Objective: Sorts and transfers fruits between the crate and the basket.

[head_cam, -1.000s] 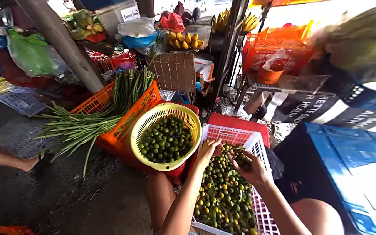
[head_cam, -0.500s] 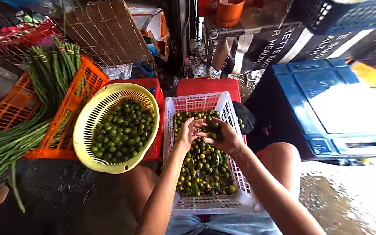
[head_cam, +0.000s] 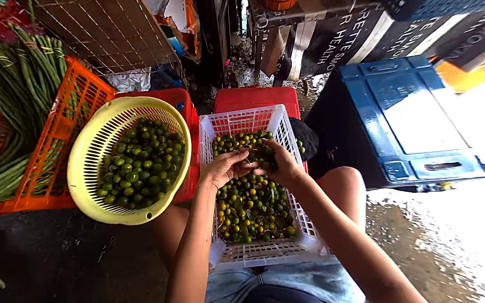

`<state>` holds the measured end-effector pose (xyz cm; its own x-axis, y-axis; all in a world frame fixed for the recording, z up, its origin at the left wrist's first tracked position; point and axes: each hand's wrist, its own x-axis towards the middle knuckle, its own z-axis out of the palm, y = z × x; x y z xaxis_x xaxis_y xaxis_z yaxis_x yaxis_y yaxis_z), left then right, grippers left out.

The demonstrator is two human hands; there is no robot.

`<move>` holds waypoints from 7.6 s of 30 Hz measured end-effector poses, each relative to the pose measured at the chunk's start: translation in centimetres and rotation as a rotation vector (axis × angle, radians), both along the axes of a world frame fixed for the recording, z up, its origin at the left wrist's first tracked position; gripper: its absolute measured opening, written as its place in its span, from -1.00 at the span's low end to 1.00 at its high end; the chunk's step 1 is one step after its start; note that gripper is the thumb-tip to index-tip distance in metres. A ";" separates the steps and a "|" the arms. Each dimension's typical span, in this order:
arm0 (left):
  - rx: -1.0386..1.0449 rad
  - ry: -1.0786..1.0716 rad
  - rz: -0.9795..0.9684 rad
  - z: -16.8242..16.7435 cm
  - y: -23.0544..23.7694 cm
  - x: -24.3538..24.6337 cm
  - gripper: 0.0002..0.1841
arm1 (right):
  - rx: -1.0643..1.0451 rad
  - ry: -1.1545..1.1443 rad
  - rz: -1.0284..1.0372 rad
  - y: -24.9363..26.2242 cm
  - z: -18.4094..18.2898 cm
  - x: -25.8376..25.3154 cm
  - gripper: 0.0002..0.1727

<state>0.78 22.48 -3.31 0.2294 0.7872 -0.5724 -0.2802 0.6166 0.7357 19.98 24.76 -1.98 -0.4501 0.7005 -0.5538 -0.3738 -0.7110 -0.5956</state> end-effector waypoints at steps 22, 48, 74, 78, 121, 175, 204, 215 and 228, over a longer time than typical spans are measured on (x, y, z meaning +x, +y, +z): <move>0.206 0.248 -0.050 -0.5 -0.6 -0.3 -0.81 | 0.108 -0.060 -0.002 -0.3 -0.1 -0.3 -0.46; -0.101 -0.522 0.732 -1.0 -3.5 7.1 -0.59 | 1.055 -0.266 -0.234 -3.2 -3.3 -1.5 -0.30; 0.767 1.369 -0.024 8.2 -1.4 0.1 -0.75 | 1.168 -1.157 0.991 7.8 -13.1 -7.3 -0.45; 0.234 1.382 -0.551 0.6 5.3 1.8 -0.69 | 1.188 -1.075 0.865 8.9 -10.9 -5.1 -0.73; 0.140 -0.015 0.546 -2.3 2.5 -1.5 -0.61 | 0.543 -0.550 0.385 12.4 -5.6 -5.3 -0.58; 0.423 -0.290 0.111 -1.9 2.3 -0.6 -0.51 | 0.866 -0.463 0.359 10.0 -3.3 -0.6 -0.57; 0.117 0.057 0.604 -2.2 2.8 1.6 -0.67 | 0.673 -1.274 0.212 10.3 -12.4 13.2 -0.64; 0.142 -0.483 0.523 -0.8 1.2 2.5 -0.31 | 0.169 0.447 -0.500 6.5 -3.0 11.8 -0.32; 0.363 -0.594 0.539 6.4 -5.5 5.9 -0.62 | 1.763 -0.907 -0.016 -1.5 5.4 -4.7 -0.73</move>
<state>6.64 16.97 3.09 -0.0457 0.9843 -0.1704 -0.8644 0.0465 0.5006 15.30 23.22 3.43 -0.4746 0.6326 0.6120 0.3912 0.7745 -0.4971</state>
